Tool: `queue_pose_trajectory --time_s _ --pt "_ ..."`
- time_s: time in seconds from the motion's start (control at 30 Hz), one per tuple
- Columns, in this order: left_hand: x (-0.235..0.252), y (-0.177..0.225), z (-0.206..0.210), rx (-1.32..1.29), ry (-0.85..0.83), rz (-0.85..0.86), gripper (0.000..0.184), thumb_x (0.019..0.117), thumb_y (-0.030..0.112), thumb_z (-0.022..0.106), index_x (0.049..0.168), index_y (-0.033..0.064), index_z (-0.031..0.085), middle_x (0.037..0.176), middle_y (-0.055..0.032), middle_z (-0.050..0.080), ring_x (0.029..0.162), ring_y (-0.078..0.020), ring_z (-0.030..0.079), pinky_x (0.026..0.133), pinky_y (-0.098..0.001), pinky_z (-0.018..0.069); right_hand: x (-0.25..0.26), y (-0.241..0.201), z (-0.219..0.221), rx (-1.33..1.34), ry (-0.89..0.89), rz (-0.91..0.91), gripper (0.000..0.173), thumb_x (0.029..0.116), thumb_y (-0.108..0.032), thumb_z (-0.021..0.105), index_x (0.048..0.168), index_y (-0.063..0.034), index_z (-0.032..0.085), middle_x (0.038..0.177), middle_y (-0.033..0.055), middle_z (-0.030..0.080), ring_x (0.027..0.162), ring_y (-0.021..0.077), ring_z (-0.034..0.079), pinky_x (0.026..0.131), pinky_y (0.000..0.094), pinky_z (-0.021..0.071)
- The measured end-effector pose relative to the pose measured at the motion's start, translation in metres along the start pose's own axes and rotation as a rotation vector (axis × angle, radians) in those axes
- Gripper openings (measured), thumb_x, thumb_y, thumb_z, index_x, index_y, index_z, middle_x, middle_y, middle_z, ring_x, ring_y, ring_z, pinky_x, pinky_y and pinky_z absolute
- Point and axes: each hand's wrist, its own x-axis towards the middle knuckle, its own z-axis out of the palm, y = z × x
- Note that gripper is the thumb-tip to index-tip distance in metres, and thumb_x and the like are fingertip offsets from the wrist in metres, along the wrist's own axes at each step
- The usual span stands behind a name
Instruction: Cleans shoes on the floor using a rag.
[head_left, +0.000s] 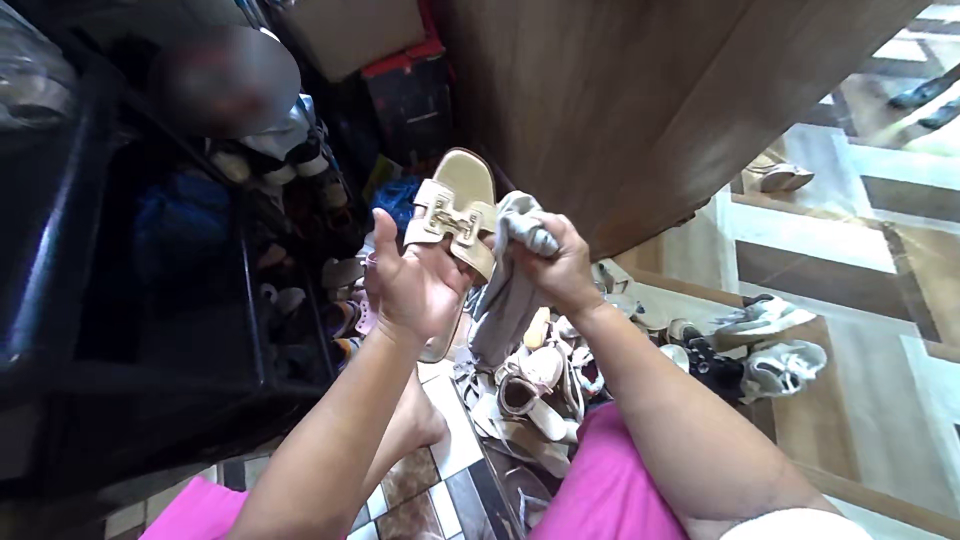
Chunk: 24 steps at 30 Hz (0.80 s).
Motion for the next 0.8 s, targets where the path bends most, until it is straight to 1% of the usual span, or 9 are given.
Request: queue_pose_trajectory --time_s 0.07,0.13,0.27,0.33,0.4,0.47,0.6,0.7,0.8 --pt "0.002 0.006 0.0 -0.02 0.021 0.034 0.084 0.0988 0.07 0.004 0.149 0.0112 0.037 0.138 -0.0206 0.056 0.122 -0.0361 0.061 0.099 -0.0514 0.0533 0.007 -0.001 -0.004 0.178 0.134 0.182 0.035 0.0916 -0.012 0.075 0.12 0.0028 0.063 0.108 0.008 0.068 0.1 0.0088 0.066 0.093 0.0286 0.056" --pt "0.001 0.004 0.001 0.055 0.035 0.053 0.059 0.1058 0.047 0.016 0.143 0.0099 0.042 0.133 -0.0176 0.06 0.119 -0.0315 0.063 0.099 -0.047 0.0543 0.009 -0.011 -0.002 0.328 0.238 0.124 0.028 0.0939 -0.009 0.072 0.118 -0.0014 0.059 0.104 -0.0006 0.066 0.097 0.0023 0.065 0.09 0.0234 0.0568" --pt "-0.007 -0.013 0.014 0.086 0.157 0.003 0.023 0.1073 0.01 0.035 0.127 0.0096 0.048 0.11 -0.0074 0.068 0.1 -0.0175 0.07 0.092 -0.0366 0.0581 0.0 -0.024 0.007 0.137 0.142 -0.282 0.035 0.0901 -0.014 0.075 0.12 0.0035 0.066 0.115 0.0157 0.064 0.112 0.0176 0.061 0.1 0.0327 0.0505" --pt "-0.009 -0.018 0.018 0.097 0.171 -0.003 0.025 0.1063 0.004 0.04 0.128 0.0099 0.049 0.108 -0.0065 0.069 0.098 -0.0175 0.07 0.091 -0.0383 0.0586 -0.003 -0.015 0.013 0.059 0.08 -0.345 0.036 0.0873 -0.016 0.078 0.117 0.0029 0.069 0.108 0.0181 0.064 0.106 0.0199 0.062 0.095 0.0316 0.0519" --pt "-0.007 -0.013 0.014 0.099 0.188 0.018 0.028 0.1088 0.007 0.037 0.135 0.0111 0.045 0.114 -0.0081 0.068 0.102 -0.0204 0.07 0.092 -0.0409 0.0588 -0.001 -0.001 0.012 0.081 0.026 -0.282 0.042 0.0865 -0.016 0.08 0.119 0.0056 0.066 0.11 0.0193 0.066 0.106 0.0191 0.064 0.097 0.0319 0.0528" --pt "-0.003 -0.003 0.013 0.036 0.25 0.043 0.025 0.1107 0.012 0.032 0.13 0.0068 0.047 0.11 -0.0149 0.068 0.098 -0.0267 0.072 0.089 -0.0438 0.0605 0.002 0.008 0.008 0.098 0.01 -0.188 0.044 0.0862 -0.015 0.08 0.121 0.0074 0.066 0.112 0.0202 0.068 0.106 0.0191 0.067 0.097 0.0331 0.0541" --pt "-0.002 0.003 0.017 -0.043 0.197 0.071 0.026 0.1114 0.013 0.028 0.129 0.0071 0.046 0.114 -0.0155 0.067 0.102 -0.028 0.071 0.093 -0.045 0.0591 0.003 -0.014 0.003 0.196 0.115 -0.156 0.032 0.0925 -0.016 0.073 0.117 0.0031 0.066 0.11 0.0097 0.066 0.104 0.0096 0.064 0.095 0.0272 0.0544" --pt "-0.007 -0.002 0.02 -0.027 0.2 0.019 0.029 0.1115 0.02 0.029 0.118 0.0089 0.055 0.105 -0.0083 0.07 0.099 -0.0188 0.071 0.091 -0.0376 0.0589 -0.005 -0.042 0.01 0.11 0.063 -0.372 0.038 0.0901 -0.016 0.074 0.12 0.0056 0.064 0.114 0.0183 0.065 0.11 0.0194 0.063 0.099 0.0337 0.0519" --pt "-0.01 -0.003 0.02 0.04 0.147 0.0 0.046 0.1103 0.036 0.022 0.108 0.0152 0.063 0.095 -0.0015 0.071 0.09 -0.0116 0.07 0.08 -0.0317 0.0597 -0.016 -0.036 0.027 -0.04 -0.071 -0.414 0.04 0.0819 -0.016 0.079 0.115 0.0045 0.07 0.103 0.0215 0.065 0.096 0.0291 0.066 0.084 0.0407 0.057"
